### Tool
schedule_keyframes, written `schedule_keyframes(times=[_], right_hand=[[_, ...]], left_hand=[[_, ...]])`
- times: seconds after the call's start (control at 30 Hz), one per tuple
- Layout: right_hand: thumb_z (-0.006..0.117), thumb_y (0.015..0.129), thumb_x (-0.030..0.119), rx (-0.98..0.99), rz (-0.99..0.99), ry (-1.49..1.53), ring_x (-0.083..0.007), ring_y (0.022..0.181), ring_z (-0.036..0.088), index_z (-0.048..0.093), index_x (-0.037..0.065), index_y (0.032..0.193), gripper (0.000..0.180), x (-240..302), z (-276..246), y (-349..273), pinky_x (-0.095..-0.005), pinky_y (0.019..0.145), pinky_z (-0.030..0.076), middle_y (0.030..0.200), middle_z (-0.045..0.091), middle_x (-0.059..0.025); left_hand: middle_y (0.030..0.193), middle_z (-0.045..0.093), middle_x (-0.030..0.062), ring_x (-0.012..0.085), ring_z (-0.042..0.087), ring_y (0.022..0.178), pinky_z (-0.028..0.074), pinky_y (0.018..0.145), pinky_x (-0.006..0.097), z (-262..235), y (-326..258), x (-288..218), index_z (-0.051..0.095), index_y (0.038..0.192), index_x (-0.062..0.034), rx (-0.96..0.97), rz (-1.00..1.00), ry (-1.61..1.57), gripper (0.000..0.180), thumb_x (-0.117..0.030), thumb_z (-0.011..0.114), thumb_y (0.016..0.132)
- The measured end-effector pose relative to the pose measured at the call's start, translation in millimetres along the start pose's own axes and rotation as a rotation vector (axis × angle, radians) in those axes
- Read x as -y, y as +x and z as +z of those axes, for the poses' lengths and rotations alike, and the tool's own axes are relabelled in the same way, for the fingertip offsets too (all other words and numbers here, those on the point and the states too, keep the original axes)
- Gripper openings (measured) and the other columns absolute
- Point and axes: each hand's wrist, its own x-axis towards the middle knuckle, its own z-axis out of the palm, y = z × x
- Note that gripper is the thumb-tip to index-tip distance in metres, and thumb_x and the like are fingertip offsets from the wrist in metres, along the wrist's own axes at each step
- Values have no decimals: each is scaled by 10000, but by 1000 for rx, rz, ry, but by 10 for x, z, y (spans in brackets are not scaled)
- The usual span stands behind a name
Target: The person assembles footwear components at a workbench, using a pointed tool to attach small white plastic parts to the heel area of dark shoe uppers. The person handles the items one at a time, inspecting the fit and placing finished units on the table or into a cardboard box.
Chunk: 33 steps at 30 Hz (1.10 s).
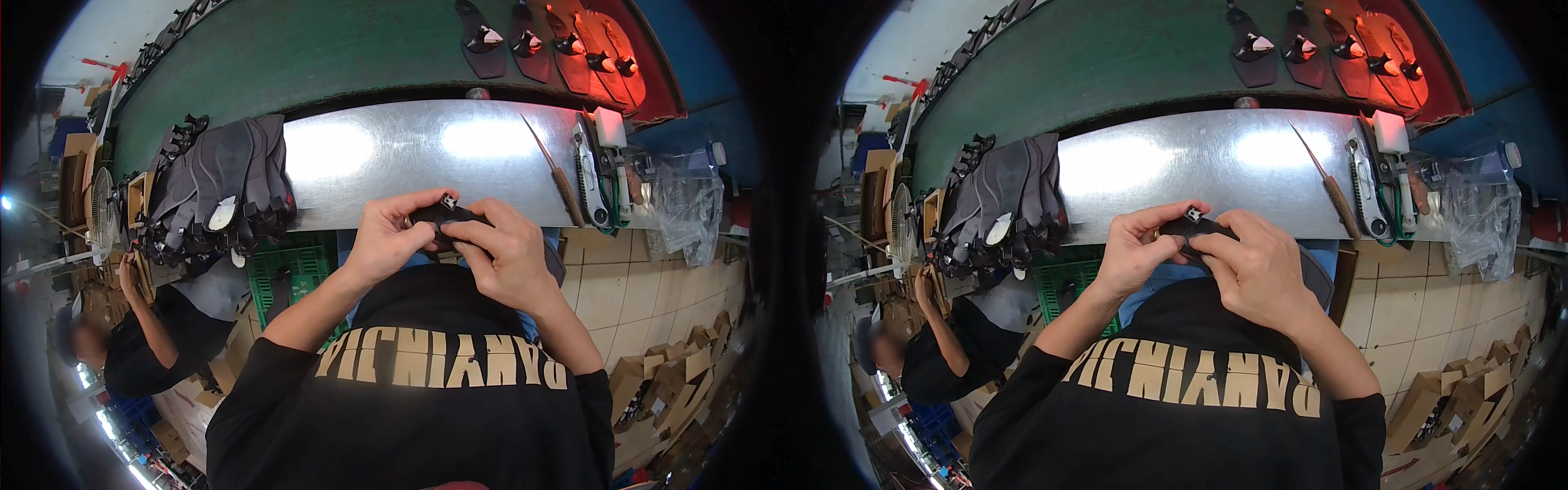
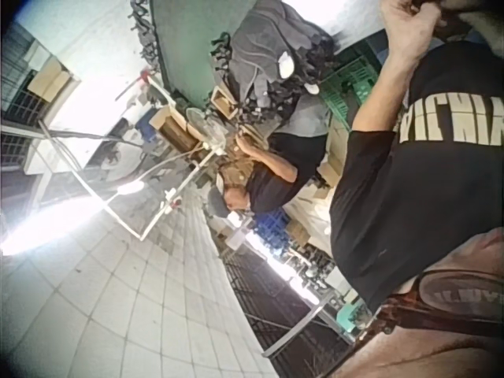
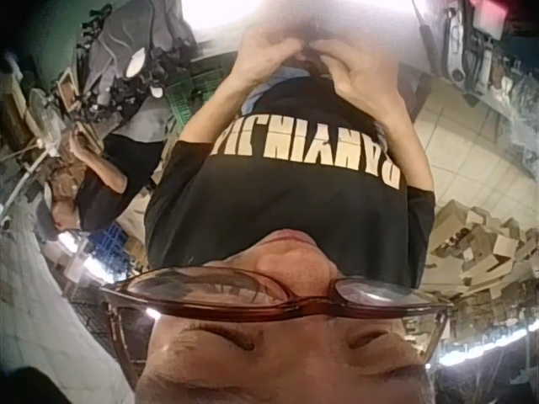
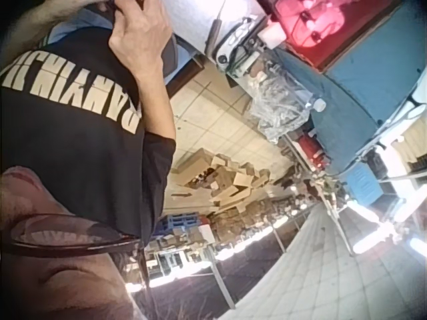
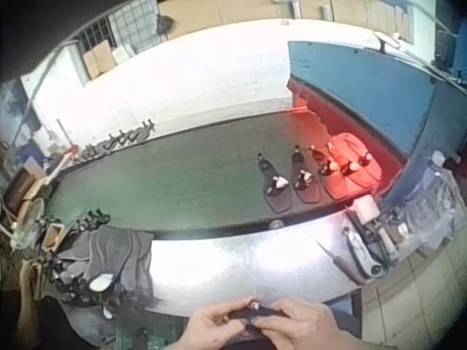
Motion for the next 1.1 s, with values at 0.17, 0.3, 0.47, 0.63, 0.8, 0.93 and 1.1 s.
schedule_keyframes(times=[0.17,0.3,0.47,0.63,0.8,0.93,1.1], right_hand=[[743,688,89,114,96,152,-262,770,614,685,109,913,233,-40,-16,-27,-356,645,482,880,584,-75],[779,665,132,93,152,165,-256,762,619,669,127,898,258,-42,42,-94,-349,638,483,861,572,-62],[787,664,141,29,153,103,-234,716,616,662,128,867,238,-61,113,-130,-335,604,476,841,565,-52],[790,666,138,-76,103,41,-214,669,605,669,116,844,217,-65,175,-150,-313,560,466,823,565,-61],[783,670,98,-179,-1,92,-227,647,603,680,100,865,221,-32,207,-168,-311,555,470,831,578,-74],[764,696,73,-160,-49,128,-242,655,616,678,75,909,229,-8,141,-147,-323,571,480,847,609,-92],[719,773,51,-254,114,130,-247,698,661,640,28,975,218,28,192,-165,-322,598,504,827,657,-130]], left_hand=[[1098,673,94,85,659,809,514,580,170,-79,37,-21,659,1120,15,22,-123,32,381,56,518,768],[1080,679,88,78,658,786,515,578,170,-82,49,-42,663,1120,8,43,-153,35,376,24,530,769],[1079,681,95,81,663,788,524,571,177,-78,78,-40,658,1139,2,27,-169,49,396,24,529,765],[1085,676,135,105,675,742,536,540,169,-78,116,-81,647,1138,27,12,-221,-56,402,43,520,757],[1116,657,174,138,684,702,549,506,168,-139,148,-153,628,1144,56,71,-317,-237,355,-7,519,812],[1155,637,184,145,689,736,555,504,173,-189,151,-110,600,1183,54,112,-267,-273,351,-99,529,875],[1078,654,132,106,666,772,528,488,168,-117,130,-76,583,1201,38,39,-277,-175,357,-158,512,911]])
